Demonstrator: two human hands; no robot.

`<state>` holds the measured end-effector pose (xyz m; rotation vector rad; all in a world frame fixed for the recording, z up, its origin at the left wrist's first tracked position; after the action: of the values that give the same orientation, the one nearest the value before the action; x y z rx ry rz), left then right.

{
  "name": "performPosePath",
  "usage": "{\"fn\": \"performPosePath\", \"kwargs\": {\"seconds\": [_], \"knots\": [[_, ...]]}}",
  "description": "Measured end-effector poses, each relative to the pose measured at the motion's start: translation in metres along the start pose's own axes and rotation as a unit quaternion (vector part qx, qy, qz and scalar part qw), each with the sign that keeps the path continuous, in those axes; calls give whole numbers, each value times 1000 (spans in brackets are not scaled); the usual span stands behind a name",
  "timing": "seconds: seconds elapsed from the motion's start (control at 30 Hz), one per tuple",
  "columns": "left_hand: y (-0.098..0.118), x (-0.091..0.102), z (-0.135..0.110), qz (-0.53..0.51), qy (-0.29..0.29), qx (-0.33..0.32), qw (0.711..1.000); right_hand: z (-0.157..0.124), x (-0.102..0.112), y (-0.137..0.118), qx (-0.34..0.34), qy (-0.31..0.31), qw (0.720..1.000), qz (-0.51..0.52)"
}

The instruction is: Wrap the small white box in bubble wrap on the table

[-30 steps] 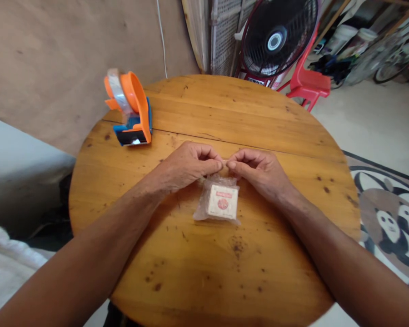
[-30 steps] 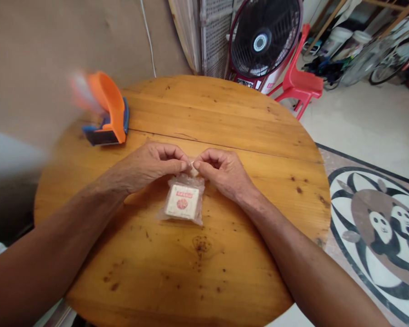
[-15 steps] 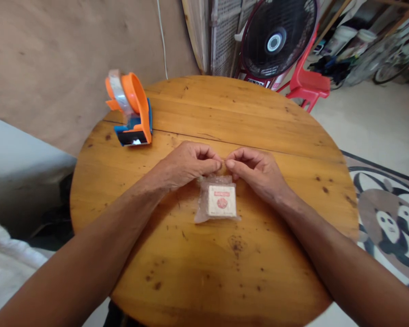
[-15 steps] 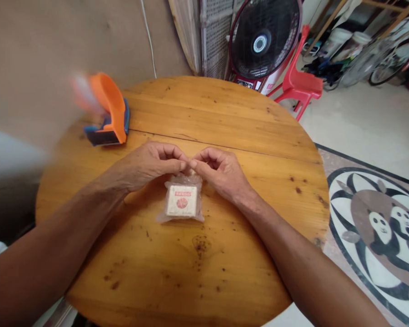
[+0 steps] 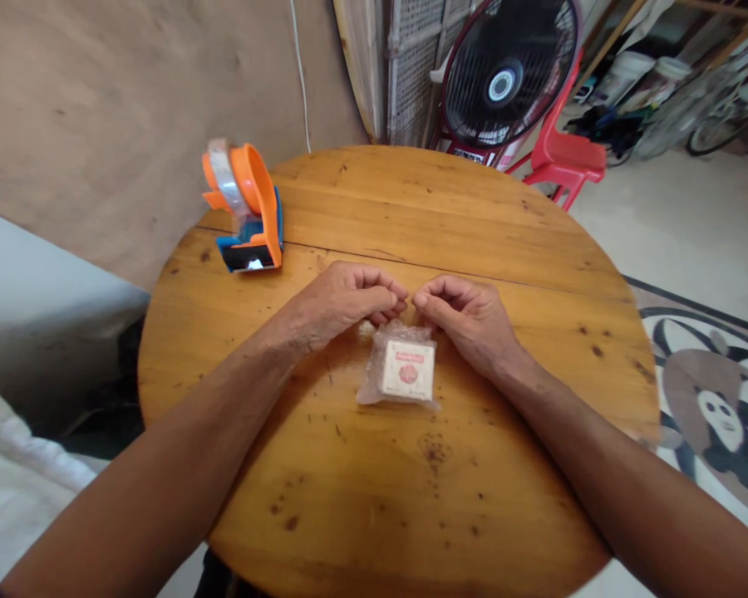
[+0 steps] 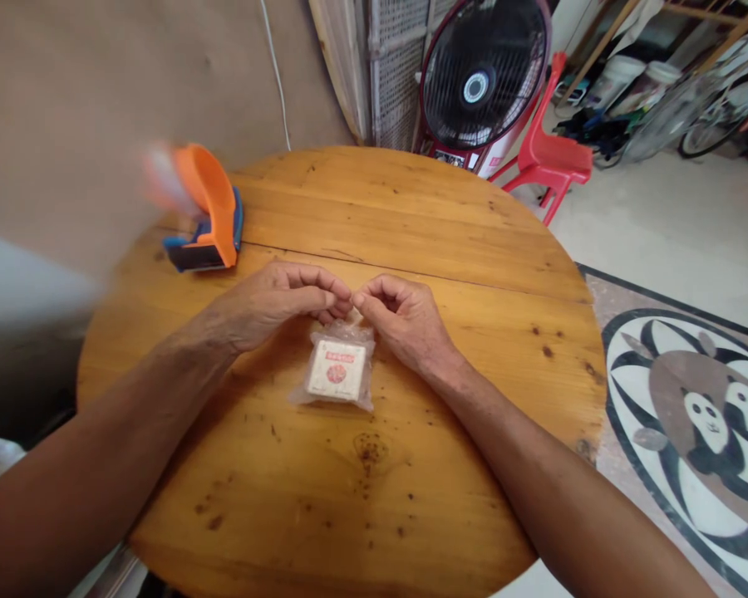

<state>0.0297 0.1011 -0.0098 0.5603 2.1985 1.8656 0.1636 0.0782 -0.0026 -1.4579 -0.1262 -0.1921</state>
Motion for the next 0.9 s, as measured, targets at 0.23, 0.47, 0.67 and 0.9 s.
{"fn": "performPosePath", "kwargs": {"seconds": [0.23, 0.47, 0.67, 0.9], "knots": [[4, -4, 0, 21, 42, -8, 999, -1, -1, 1, -17, -15, 1000, 3], [1, -1, 1, 12, 36, 1, 999, 2, 6, 4, -21, -7, 1000, -12], [3, -3, 0, 16, 34, 0, 999, -1, 3, 1, -20, -28, 999, -3], [5, -1, -1, 1, 21, -5, 1000, -4, 1, -4, -29, -56, 998, 7]]}}
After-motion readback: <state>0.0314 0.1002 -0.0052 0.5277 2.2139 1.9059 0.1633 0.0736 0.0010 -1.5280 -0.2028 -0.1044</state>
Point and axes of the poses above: each hand's wrist, its own z-axis towards the middle knuckle, its own x-axis out of the back of the hand, y = z × x, the point moved 8 cm from there along z, towards the middle knuckle, and after that the axes turned 9 degrees about y, right-handed, at the moved point
